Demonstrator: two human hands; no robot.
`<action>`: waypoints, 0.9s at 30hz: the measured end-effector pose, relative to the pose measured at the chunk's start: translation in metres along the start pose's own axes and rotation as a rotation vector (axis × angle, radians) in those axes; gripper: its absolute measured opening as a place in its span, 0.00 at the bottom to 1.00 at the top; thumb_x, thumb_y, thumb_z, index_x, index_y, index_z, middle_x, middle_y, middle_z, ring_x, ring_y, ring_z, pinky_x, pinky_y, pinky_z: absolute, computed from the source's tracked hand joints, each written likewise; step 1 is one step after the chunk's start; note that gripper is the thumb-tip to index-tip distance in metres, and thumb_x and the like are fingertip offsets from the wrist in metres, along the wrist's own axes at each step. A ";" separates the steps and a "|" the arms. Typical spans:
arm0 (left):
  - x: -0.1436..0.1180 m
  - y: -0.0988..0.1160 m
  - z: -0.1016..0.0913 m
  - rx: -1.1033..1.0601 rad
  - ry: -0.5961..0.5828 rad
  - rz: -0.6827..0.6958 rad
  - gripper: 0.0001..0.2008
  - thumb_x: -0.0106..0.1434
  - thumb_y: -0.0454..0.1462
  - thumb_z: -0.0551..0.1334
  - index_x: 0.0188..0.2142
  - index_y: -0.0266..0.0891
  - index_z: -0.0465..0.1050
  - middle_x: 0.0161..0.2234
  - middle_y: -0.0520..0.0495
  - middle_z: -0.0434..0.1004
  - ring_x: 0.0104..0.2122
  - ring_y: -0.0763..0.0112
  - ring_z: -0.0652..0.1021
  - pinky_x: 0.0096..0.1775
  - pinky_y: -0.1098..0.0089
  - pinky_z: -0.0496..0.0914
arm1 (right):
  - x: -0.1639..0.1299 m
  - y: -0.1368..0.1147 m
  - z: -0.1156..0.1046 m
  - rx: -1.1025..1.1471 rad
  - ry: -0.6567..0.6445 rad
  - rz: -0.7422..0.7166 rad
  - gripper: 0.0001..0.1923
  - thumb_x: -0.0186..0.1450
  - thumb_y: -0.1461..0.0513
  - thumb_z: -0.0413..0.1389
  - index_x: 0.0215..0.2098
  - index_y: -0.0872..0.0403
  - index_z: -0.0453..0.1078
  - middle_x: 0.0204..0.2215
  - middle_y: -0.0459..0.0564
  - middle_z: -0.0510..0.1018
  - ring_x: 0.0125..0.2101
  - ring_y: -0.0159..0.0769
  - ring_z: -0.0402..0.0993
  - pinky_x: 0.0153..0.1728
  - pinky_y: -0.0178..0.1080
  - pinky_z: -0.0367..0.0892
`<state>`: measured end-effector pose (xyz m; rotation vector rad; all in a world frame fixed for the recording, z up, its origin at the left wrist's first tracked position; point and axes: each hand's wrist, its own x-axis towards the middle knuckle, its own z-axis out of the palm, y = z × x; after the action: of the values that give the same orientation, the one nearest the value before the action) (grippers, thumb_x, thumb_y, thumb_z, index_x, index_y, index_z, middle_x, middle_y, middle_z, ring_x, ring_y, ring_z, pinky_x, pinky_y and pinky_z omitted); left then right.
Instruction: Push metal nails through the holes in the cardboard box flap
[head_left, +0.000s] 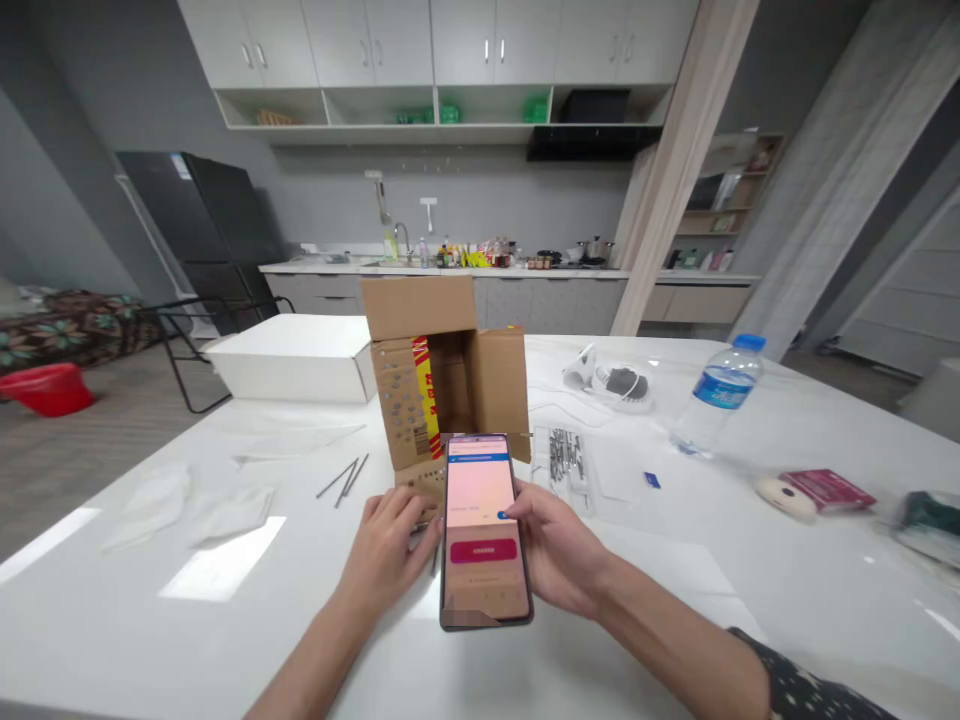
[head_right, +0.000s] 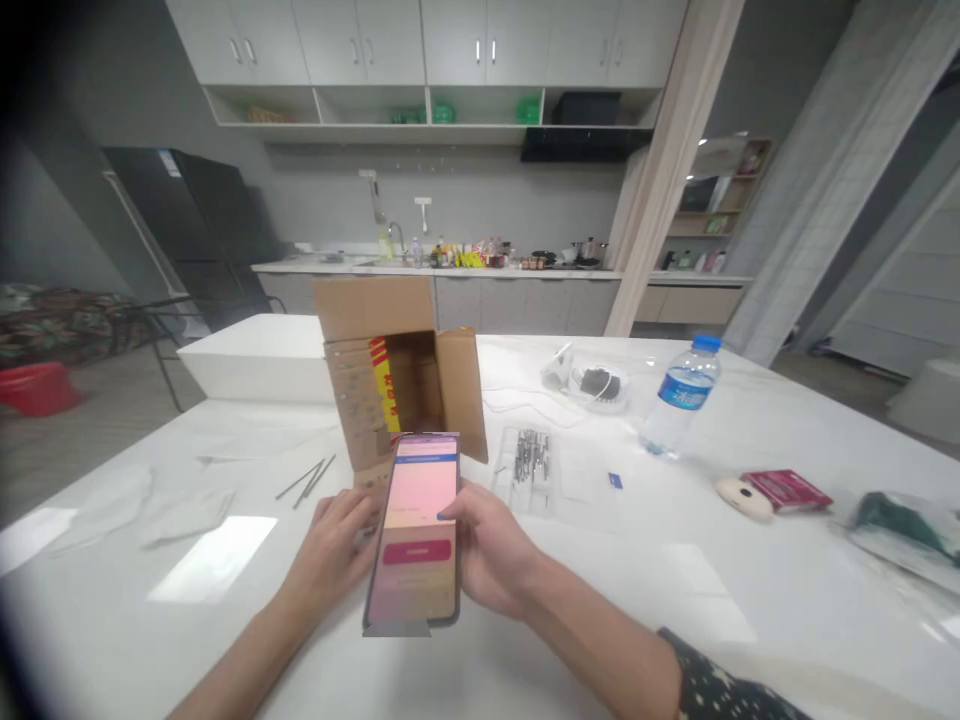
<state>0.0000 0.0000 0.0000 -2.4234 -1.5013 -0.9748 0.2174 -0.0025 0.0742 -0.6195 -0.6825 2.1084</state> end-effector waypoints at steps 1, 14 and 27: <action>0.000 0.000 0.000 0.001 -0.004 -0.001 0.06 0.66 0.37 0.54 0.37 0.42 0.70 0.36 0.47 0.75 0.38 0.64 0.74 0.39 0.64 0.64 | -0.001 -0.001 0.000 0.024 -0.007 0.026 0.20 0.52 0.68 0.54 0.44 0.59 0.70 0.38 0.53 0.81 0.43 0.45 0.76 0.51 0.48 0.65; 0.000 0.001 0.000 -0.025 -0.010 0.025 0.06 0.65 0.34 0.54 0.36 0.41 0.69 0.35 0.47 0.74 0.37 0.65 0.73 0.38 0.64 0.64 | -0.031 0.004 0.015 0.153 -0.169 0.185 0.26 0.58 0.51 0.50 0.49 0.57 0.67 0.43 0.59 0.78 0.47 0.53 0.74 0.50 0.58 0.64; -0.001 0.003 -0.003 -0.018 -0.023 0.020 0.07 0.68 0.37 0.53 0.37 0.41 0.70 0.36 0.48 0.73 0.38 0.65 0.73 0.40 0.63 0.63 | -0.044 0.021 0.018 0.196 -0.137 0.214 0.33 0.68 0.41 0.39 0.58 0.53 0.64 0.46 0.58 0.77 0.48 0.50 0.71 0.46 0.67 0.64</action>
<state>0.0004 -0.0034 0.0025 -2.4651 -1.4789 -0.9640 0.2186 -0.0542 0.0818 -0.4600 -0.4929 2.3990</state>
